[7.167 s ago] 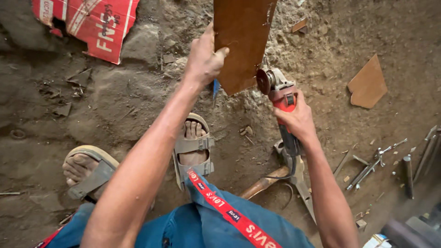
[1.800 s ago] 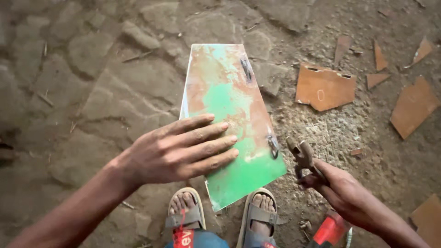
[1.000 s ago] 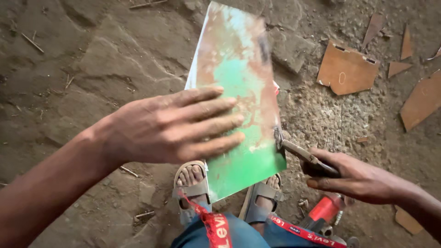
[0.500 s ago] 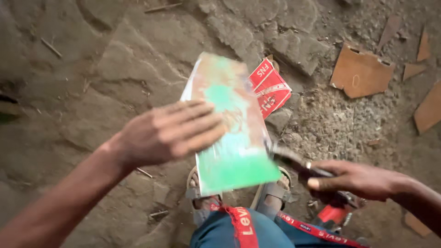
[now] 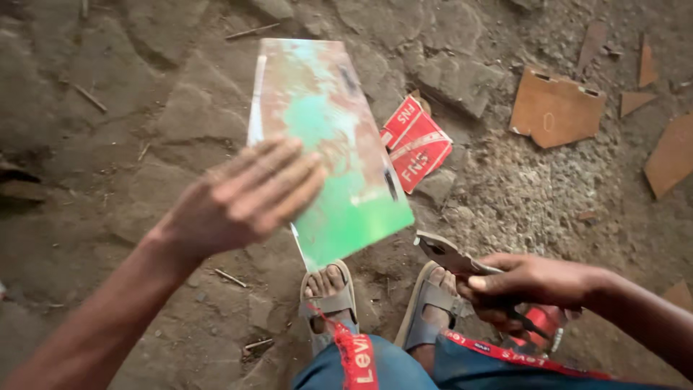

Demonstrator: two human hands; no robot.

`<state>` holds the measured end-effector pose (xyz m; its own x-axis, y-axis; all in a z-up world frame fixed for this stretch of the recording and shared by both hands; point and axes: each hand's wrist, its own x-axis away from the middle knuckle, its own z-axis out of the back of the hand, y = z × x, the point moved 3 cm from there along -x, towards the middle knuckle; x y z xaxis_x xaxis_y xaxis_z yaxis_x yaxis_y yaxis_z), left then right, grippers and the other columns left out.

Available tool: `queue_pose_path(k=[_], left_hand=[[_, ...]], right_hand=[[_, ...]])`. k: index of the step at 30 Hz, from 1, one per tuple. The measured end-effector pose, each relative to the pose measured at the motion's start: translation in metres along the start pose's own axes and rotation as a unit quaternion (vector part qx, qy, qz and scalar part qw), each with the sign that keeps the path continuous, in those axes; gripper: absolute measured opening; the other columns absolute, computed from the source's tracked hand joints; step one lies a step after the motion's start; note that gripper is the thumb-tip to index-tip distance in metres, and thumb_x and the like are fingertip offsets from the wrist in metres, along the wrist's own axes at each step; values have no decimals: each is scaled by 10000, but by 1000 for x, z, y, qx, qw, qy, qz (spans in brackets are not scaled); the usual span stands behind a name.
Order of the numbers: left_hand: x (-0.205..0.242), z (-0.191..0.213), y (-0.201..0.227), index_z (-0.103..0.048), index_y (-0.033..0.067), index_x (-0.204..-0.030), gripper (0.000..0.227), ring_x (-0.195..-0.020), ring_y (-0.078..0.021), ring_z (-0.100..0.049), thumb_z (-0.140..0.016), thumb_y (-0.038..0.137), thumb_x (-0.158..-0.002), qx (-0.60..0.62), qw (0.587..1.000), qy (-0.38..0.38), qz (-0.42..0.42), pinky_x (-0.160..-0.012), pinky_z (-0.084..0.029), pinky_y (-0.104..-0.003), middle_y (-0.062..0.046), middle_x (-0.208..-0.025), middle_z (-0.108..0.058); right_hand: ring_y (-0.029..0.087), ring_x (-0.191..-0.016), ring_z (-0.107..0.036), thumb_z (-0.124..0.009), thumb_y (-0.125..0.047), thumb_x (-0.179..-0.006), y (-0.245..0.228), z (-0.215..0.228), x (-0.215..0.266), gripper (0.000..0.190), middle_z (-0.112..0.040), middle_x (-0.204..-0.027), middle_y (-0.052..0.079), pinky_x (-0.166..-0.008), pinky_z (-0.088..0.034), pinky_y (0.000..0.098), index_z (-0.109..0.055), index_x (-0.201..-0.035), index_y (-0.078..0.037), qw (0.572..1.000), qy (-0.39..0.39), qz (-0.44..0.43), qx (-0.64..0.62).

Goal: The person uses an angle grinder to cut a rectangular metal sheet, following a marked outline. The person then uses pliers to remove small cut pieces from the metal sheet.

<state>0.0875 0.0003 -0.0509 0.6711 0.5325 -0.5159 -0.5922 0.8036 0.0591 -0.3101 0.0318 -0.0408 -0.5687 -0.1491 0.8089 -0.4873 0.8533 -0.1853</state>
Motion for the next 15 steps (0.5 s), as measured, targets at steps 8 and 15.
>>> queue_pose_path(k=[8, 15], left_hand=[[48, 14, -5, -729, 172, -1277, 298, -1233, -206, -672, -691, 104, -990, -70, 997, -15, 21, -1148, -487, -402, -46, -1291, -746], [15, 44, 36, -728, 134, -1309, 309, -1299, -231, -621, -598, 202, -1037, -60, 994, 27, -86, -1167, -443, -442, -48, -1372, -675]], right_hand=[[193, -971, -642, -548, -436, -932, -26, 38, 8, 461, -666, -1025, 70, -840, -525, 386, -649, -1236, -104, 887, 333, 71, 312], [183, -1344, -533, -562, -376, -913, -53, 36, 28, 580, -602, -1387, 86, -1127, -363, 409, -595, -1416, -91, 830, 389, 219, 334]])
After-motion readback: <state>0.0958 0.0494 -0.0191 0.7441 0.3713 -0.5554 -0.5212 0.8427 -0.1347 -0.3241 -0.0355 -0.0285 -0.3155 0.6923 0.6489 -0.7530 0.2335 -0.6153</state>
